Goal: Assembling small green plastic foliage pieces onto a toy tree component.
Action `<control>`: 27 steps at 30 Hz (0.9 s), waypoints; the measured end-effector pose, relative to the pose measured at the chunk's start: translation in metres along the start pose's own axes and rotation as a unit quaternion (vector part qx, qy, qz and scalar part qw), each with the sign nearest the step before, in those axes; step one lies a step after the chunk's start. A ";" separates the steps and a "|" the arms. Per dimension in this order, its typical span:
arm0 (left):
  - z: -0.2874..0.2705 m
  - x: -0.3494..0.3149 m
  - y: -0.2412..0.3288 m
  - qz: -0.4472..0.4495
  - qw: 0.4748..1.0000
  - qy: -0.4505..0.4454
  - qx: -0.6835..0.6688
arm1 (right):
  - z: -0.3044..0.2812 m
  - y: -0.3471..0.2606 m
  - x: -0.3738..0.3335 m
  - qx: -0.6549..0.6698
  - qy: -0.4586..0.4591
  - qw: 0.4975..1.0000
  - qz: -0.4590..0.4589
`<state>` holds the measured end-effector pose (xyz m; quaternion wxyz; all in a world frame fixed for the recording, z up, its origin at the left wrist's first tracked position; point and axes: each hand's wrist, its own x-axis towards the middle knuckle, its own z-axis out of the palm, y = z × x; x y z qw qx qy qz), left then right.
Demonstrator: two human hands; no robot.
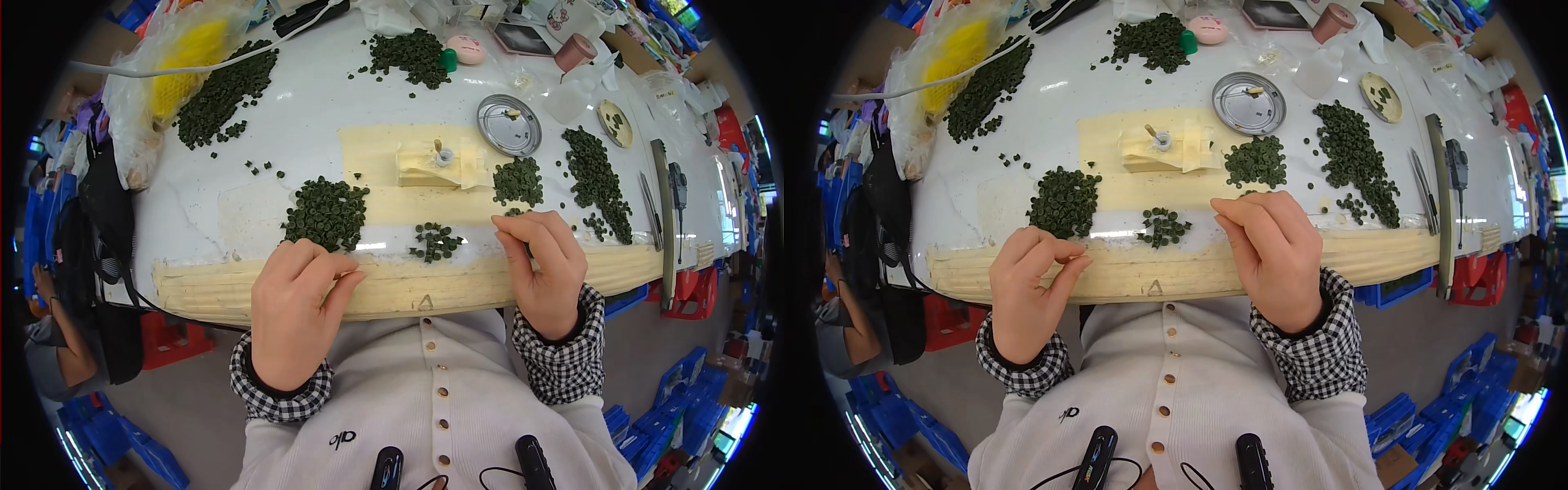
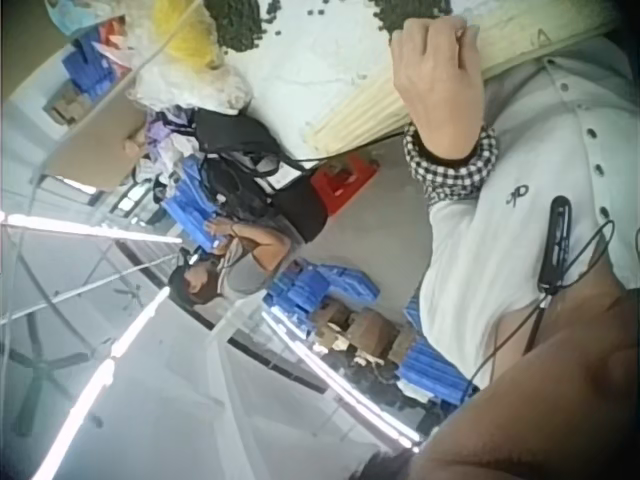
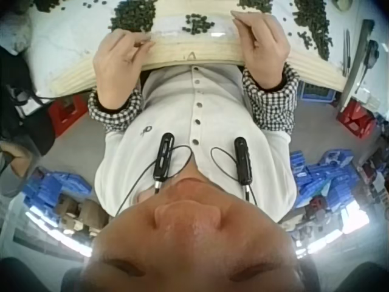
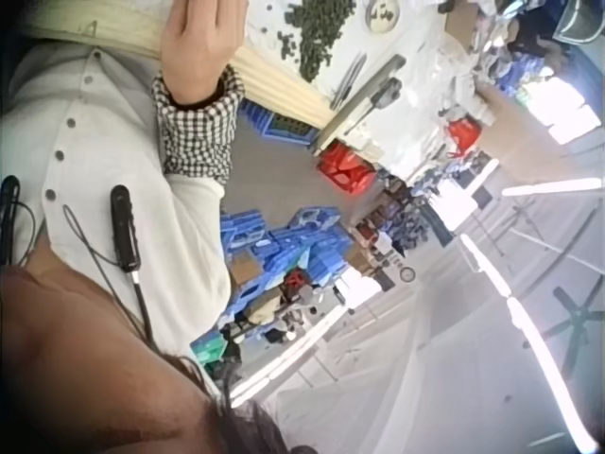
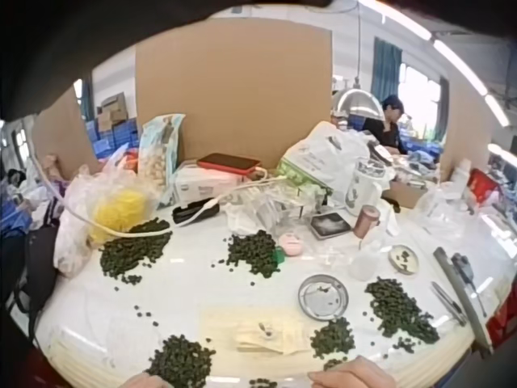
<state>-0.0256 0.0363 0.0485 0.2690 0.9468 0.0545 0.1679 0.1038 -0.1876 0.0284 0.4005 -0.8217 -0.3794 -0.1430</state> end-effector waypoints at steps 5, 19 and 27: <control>0.001 -0.005 -0.003 -0.027 1.000 -0.006 0.010 | 0.000 -0.001 -0.002 0.011 0.008 1.000 0.007; 0.004 -0.002 -0.011 -0.051 0.999 -0.003 -0.006 | -0.001 0.000 -0.002 0.032 0.021 0.999 0.014; 0.001 0.003 -0.002 -0.066 0.996 0.025 -0.055 | 0.004 0.008 0.002 0.026 0.020 0.999 0.008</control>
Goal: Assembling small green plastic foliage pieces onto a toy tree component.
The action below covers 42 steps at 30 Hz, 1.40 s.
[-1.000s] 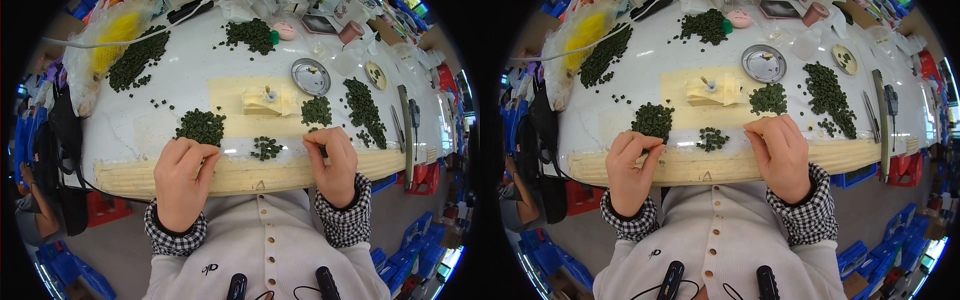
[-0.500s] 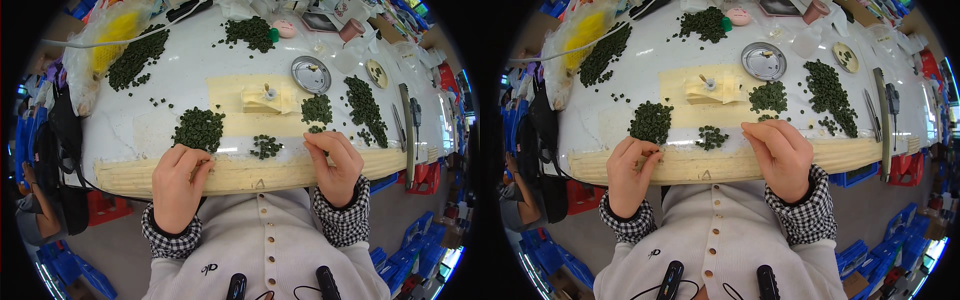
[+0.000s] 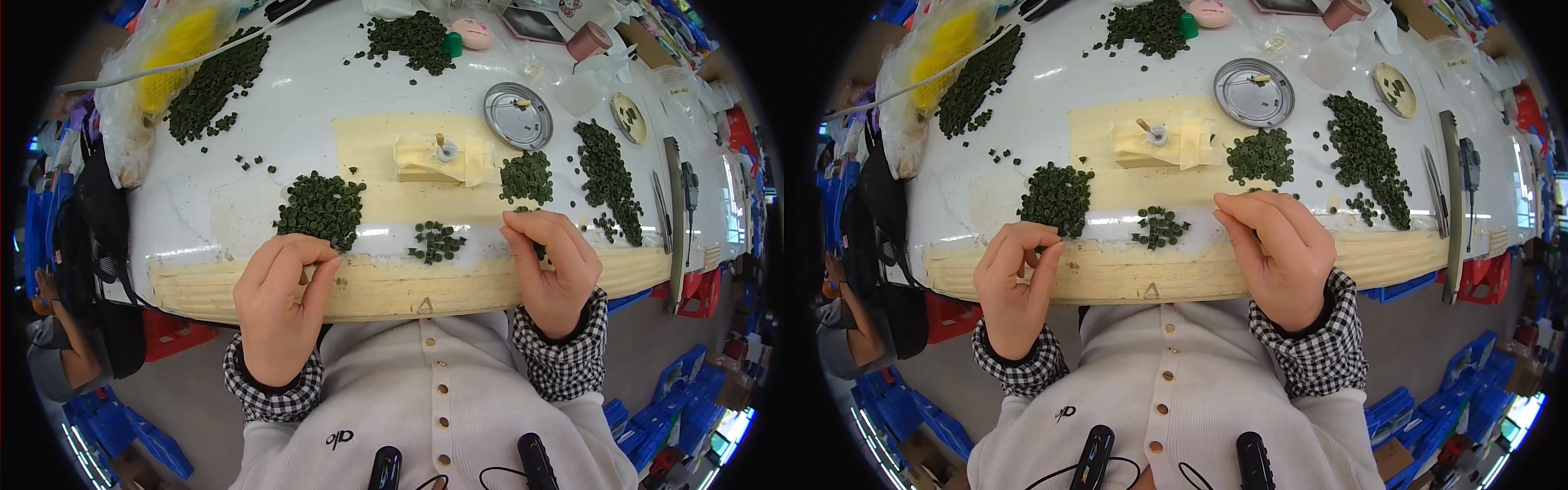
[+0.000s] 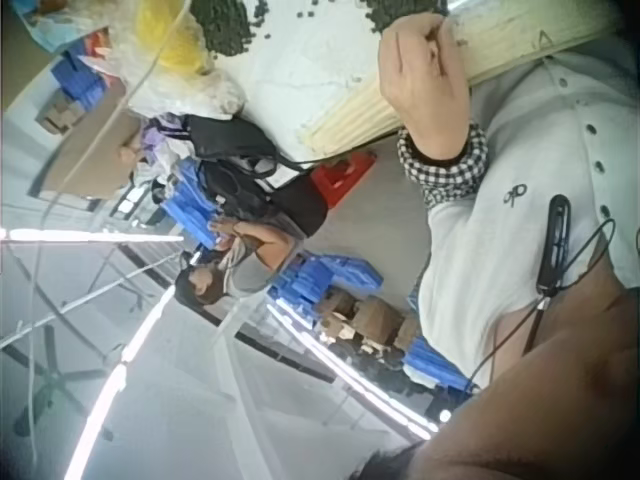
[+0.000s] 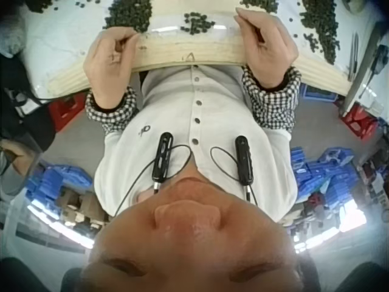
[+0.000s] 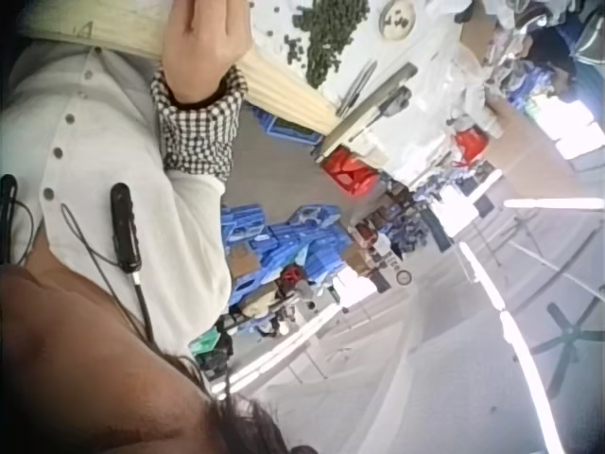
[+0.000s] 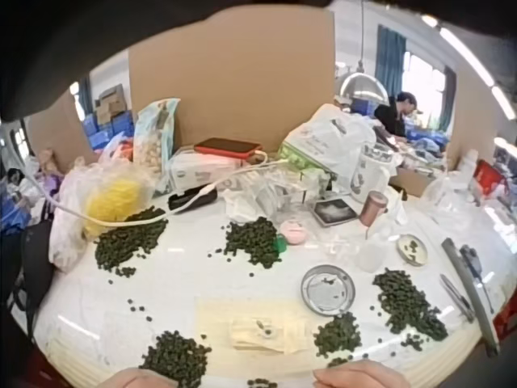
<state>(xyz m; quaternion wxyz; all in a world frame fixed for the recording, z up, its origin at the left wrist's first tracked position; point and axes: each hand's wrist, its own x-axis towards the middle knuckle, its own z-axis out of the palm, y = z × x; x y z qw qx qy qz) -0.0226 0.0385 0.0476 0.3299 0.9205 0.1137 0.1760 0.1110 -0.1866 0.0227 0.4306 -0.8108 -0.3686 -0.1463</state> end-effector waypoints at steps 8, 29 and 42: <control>0.012 0.007 0.003 -0.131 0.886 0.014 -0.444 | 0.006 0.003 0.007 -0.049 -0.017 0.998 -0.038; 0.032 -0.003 0.001 -0.214 0.689 -0.066 -0.689 | 0.007 0.000 0.002 -0.081 -0.021 0.996 -0.027; 0.034 -0.016 0.008 -0.060 0.839 0.025 -0.541 | 0.006 -0.003 -0.001 -0.088 -0.009 0.995 -0.041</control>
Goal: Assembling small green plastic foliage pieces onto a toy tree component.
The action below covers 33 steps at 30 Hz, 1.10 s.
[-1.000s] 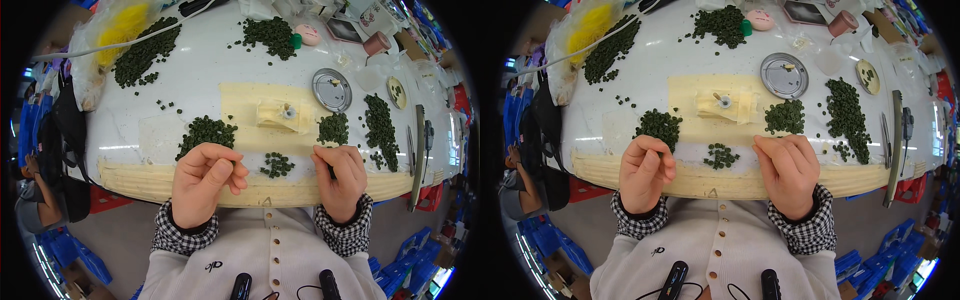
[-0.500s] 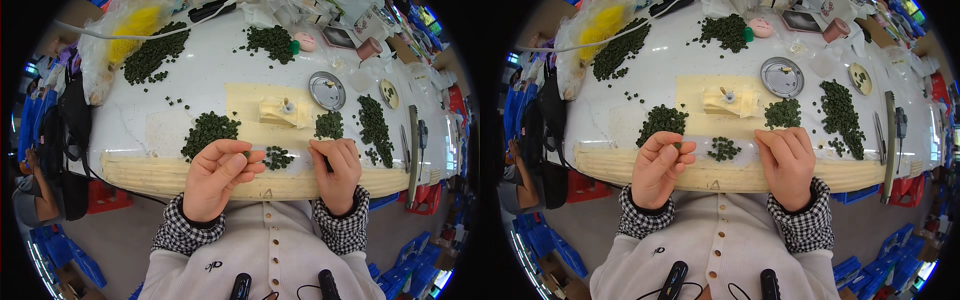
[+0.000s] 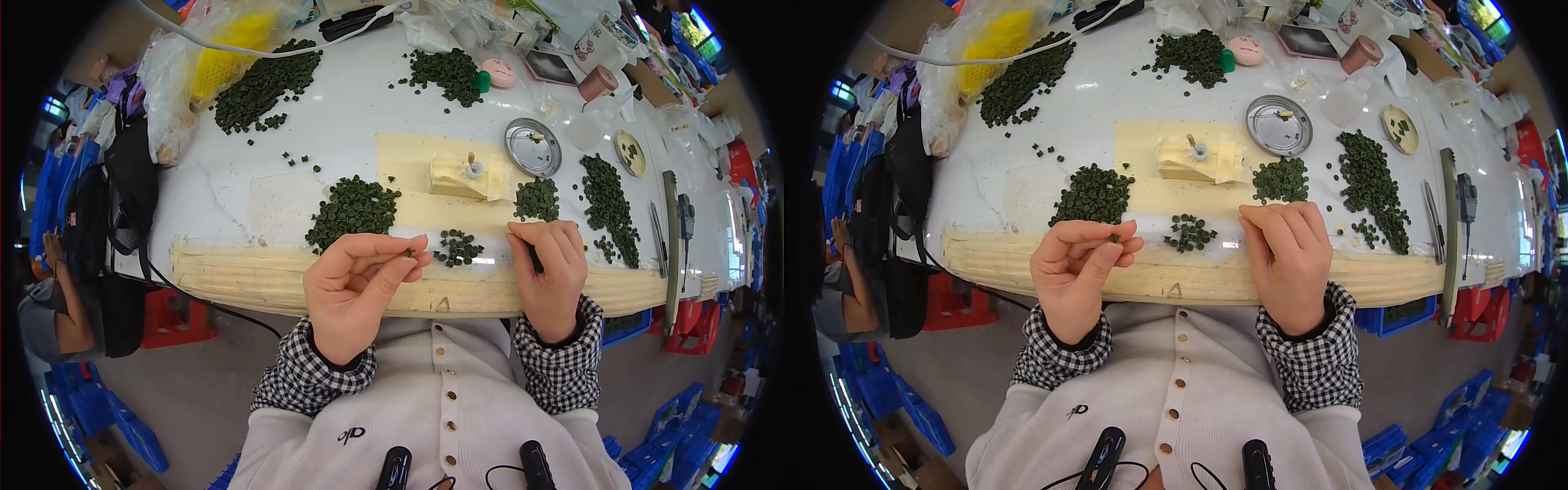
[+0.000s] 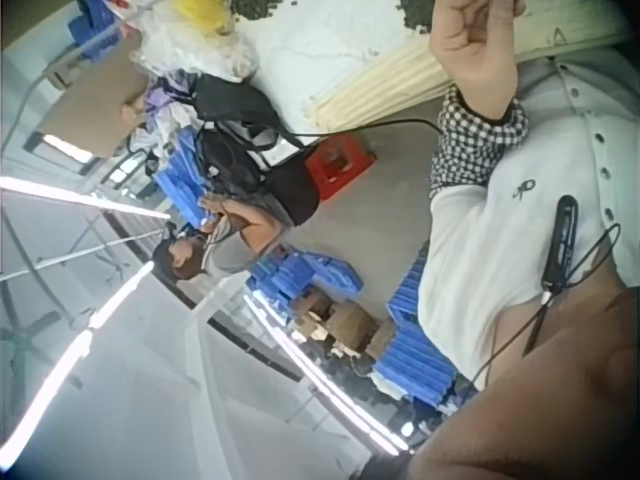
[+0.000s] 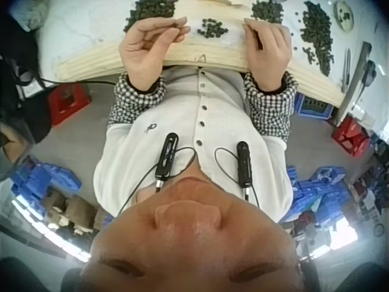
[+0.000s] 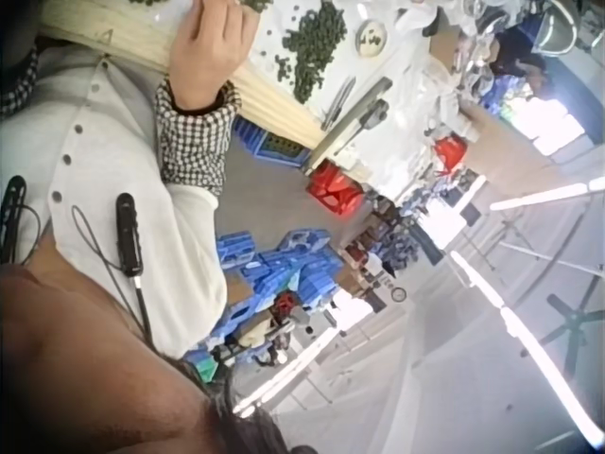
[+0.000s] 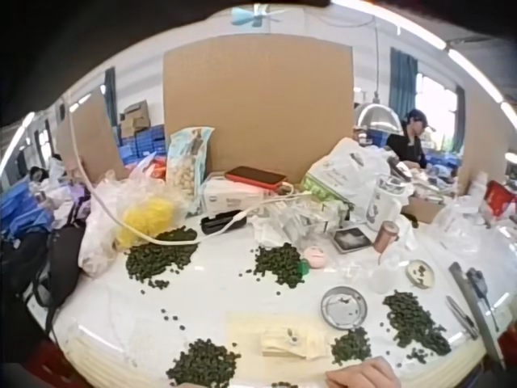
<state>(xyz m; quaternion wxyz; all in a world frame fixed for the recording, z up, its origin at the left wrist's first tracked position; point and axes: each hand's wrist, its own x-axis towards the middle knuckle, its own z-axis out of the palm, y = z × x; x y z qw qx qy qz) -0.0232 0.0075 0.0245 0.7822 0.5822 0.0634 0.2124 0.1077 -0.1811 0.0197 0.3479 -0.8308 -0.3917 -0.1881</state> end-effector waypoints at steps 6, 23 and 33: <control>0.001 -0.002 -0.004 0.028 1.000 0.000 0.013 | 0.001 0.001 -0.002 0.000 0.005 1.000 -0.001; -0.004 0.000 -0.016 0.272 0.885 0.030 0.376 | 0.000 0.001 -0.003 -0.012 -0.015 1.000 -0.003; -0.004 0.002 -0.015 0.324 0.856 0.027 0.402 | 0.000 -0.001 -0.003 -0.013 -0.021 1.000 0.002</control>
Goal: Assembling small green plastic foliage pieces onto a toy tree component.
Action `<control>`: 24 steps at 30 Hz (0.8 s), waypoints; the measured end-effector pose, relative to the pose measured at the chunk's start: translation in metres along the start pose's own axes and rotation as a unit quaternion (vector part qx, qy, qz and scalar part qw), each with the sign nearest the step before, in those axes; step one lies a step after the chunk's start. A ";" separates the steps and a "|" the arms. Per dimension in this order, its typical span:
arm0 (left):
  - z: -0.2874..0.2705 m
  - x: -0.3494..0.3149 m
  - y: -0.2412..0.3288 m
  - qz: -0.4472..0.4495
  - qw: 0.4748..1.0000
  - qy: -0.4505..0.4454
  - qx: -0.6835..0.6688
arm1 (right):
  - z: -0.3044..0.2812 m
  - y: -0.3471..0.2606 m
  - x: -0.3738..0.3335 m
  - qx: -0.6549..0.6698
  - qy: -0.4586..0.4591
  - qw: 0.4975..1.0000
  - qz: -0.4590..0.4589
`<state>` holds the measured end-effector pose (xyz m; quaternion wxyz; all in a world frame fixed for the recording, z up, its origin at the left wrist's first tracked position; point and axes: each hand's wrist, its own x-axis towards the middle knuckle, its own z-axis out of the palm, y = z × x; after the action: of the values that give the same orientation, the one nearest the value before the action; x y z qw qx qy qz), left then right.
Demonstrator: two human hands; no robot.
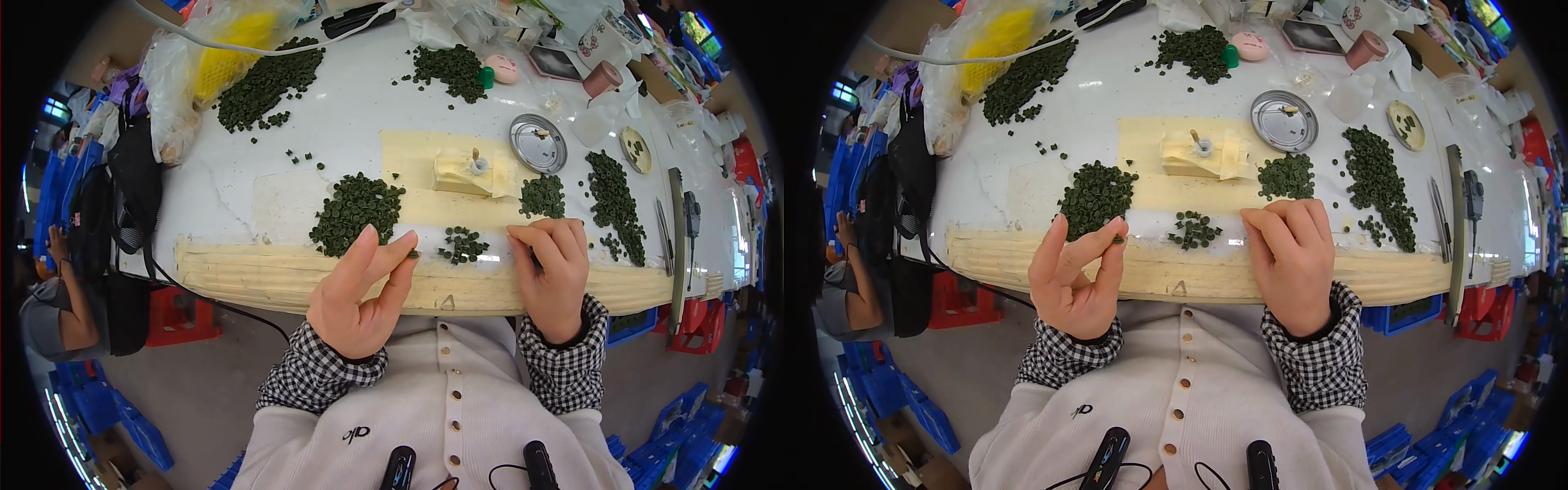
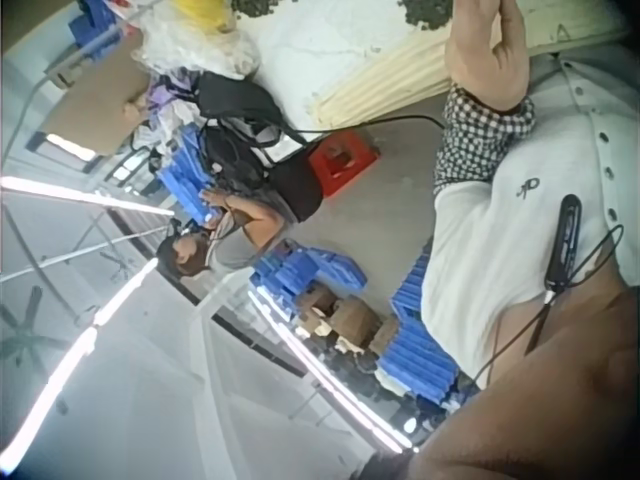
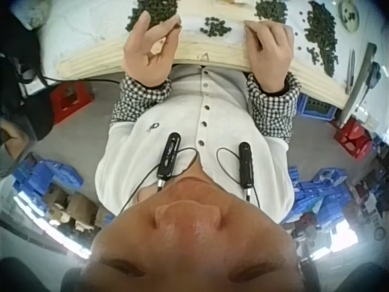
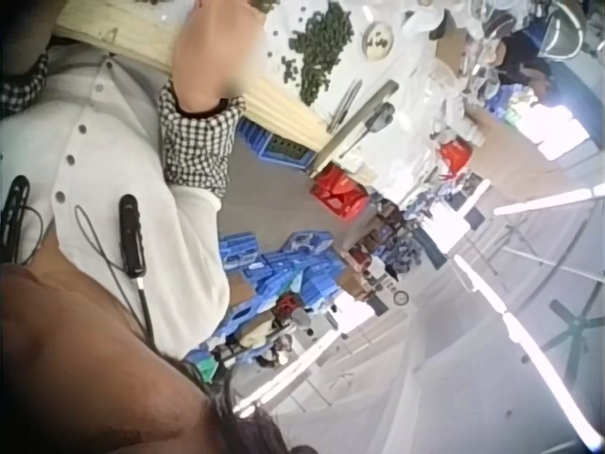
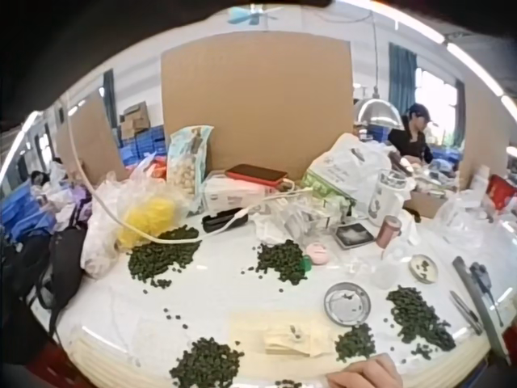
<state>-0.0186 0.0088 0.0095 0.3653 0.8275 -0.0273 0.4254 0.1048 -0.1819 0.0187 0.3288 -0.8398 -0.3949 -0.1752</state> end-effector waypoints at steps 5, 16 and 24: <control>0.000 -0.001 -0.001 0.003 1.000 0.002 0.002 | 0.001 0.000 -0.001 -0.001 -0.002 1.000 0.000; 0.000 -0.001 -0.001 -0.009 1.000 -0.010 0.007 | 0.001 0.001 -0.001 0.005 -0.006 1.000 0.003; -0.002 -0.001 -0.001 -0.014 1.000 -0.025 0.009 | 0.001 0.000 -0.001 0.005 -0.007 1.000 0.002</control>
<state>-0.0204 0.0109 0.0090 0.3632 0.8413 -0.0209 0.3998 0.1046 -0.1818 0.0175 0.3301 -0.8404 -0.3963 -0.1663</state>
